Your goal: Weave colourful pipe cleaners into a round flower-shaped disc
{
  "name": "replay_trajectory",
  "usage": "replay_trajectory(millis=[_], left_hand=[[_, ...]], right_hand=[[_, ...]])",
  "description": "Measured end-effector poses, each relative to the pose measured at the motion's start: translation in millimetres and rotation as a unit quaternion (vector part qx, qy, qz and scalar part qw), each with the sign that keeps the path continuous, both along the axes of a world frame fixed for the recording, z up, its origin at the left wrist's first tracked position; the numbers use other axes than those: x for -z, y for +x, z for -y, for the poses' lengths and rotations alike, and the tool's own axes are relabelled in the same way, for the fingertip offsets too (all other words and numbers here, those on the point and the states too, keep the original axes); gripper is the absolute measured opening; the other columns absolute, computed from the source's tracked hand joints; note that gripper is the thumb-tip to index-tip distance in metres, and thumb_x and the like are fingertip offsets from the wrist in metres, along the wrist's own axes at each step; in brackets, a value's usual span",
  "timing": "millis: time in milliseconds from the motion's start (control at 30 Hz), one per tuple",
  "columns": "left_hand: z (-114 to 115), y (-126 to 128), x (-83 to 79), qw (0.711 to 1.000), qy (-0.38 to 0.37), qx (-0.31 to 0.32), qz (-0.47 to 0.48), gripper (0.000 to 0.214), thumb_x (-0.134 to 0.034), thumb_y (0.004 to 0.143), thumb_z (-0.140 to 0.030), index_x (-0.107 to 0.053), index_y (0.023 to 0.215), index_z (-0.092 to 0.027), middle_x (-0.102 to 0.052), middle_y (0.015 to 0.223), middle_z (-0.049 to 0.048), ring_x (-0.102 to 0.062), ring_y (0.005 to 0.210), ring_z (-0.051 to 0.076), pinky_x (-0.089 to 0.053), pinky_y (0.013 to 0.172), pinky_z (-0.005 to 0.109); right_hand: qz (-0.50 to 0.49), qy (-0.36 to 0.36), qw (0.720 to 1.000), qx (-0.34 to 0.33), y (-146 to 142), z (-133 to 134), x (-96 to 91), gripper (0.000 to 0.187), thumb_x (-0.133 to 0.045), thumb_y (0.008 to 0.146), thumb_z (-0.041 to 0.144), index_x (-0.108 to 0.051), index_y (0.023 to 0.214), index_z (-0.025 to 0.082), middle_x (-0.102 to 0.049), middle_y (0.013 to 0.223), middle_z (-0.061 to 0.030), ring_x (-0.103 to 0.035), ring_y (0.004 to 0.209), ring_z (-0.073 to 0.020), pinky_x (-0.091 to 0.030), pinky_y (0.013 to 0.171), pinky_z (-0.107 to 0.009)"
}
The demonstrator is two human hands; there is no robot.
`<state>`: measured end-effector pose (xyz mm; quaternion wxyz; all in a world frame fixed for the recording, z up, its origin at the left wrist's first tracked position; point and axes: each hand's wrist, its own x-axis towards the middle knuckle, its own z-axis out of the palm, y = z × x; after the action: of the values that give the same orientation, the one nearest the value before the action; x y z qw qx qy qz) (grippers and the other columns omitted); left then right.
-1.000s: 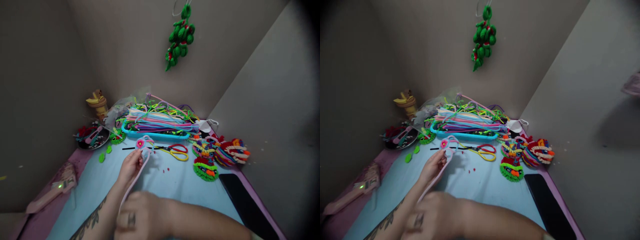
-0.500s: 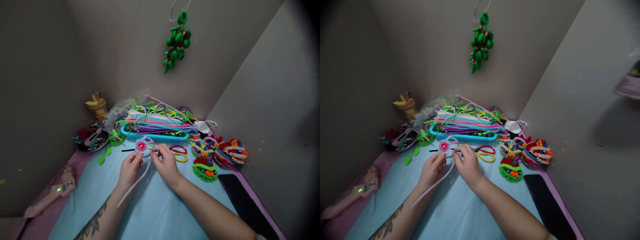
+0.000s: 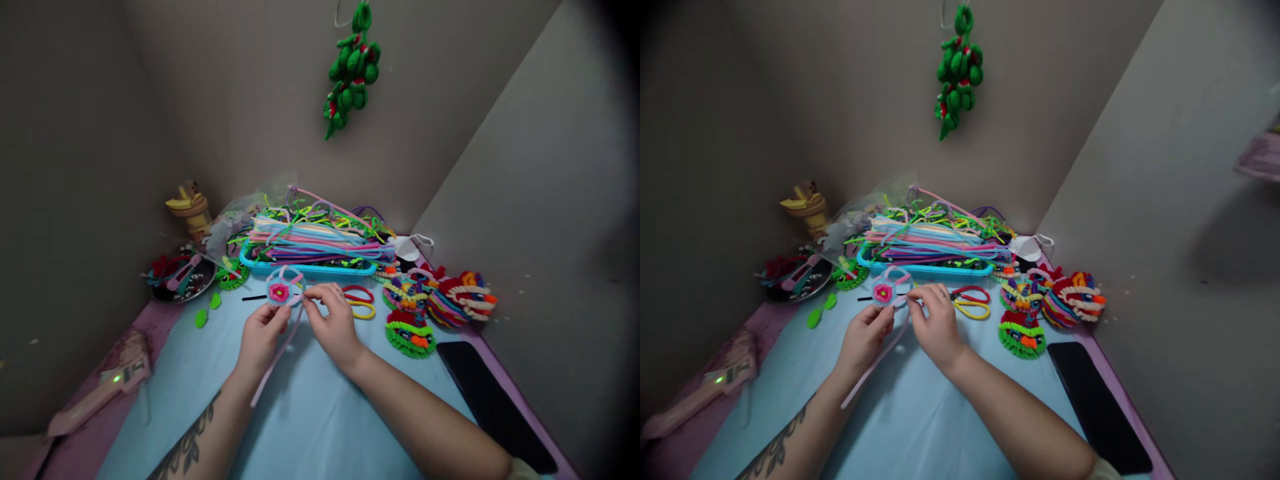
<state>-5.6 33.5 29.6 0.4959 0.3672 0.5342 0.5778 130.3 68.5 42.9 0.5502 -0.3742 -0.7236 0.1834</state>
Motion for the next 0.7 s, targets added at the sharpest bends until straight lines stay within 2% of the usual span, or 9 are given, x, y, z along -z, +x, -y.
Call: replay_trajectory(millis=[300, 700], left_hand=[[0.4, 2.5, 3.9, 0.999, -0.003, 0.020, 0.025, 0.034, -0.069, 0.069, -0.044, -0.056, 0.062, -0.014, -0.047, 0.053, -0.0041, -0.038, 0.052, 0.008, -0.029, 0.051, 0.021], [1.5, 4.2, 1.2, 0.999, -0.007, 0.011, 0.044, 0.033, -0.071, 0.067, -0.043, -0.057, 0.059, -0.014, -0.047, 0.052, -0.0035, -0.038, 0.051, 0.008, -0.029, 0.051, 0.022]], right_hand=[[-0.009, 0.001, 1.000, 0.007, -0.1, 0.0, 2.5, 0.013, -0.056, 0.081, 0.011, -0.059, 0.088, 0.021, -0.062, 0.080, -0.0014, -0.055, 0.079, -0.0172, -0.043, 0.072, -0.032], [-0.013, -0.020, 1.000, -0.014, -0.2, 1.8, 2.1, 0.016, -0.053, 0.083, 0.012, -0.058, 0.094, 0.022, -0.063, 0.082, -0.0023, -0.056, 0.082, -0.0174, -0.045, 0.075, -0.033]])
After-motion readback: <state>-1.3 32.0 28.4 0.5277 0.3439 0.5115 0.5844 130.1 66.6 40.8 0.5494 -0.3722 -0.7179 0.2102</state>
